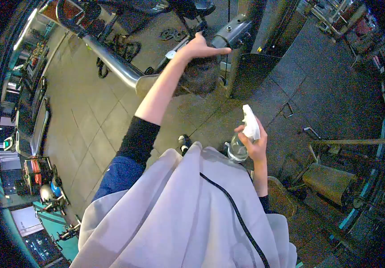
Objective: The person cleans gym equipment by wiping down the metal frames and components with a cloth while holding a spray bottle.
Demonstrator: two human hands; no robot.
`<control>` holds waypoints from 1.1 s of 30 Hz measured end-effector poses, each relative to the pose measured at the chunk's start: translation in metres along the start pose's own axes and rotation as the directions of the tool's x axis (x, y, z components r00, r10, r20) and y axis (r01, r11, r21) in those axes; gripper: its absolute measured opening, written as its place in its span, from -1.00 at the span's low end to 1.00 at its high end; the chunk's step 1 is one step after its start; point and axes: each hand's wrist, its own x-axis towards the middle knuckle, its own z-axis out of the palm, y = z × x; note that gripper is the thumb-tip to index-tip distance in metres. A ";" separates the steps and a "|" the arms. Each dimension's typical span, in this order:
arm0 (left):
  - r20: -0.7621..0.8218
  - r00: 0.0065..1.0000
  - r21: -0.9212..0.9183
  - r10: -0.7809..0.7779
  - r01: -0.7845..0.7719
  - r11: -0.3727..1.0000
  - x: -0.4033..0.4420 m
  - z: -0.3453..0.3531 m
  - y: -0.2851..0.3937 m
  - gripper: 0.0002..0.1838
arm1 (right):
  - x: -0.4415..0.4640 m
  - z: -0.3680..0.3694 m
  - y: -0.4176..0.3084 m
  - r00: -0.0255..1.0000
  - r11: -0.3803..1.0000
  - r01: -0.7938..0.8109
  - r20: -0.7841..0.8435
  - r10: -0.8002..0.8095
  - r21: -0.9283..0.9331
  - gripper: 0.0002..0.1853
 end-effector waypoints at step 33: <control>-0.265 0.961 0.130 0.079 -0.046 0.990 -0.012 0.031 0.028 -0.62 | 0.012 0.031 -0.003 0.998 0.997 0.058 0.015 -0.057 -0.056 -0.30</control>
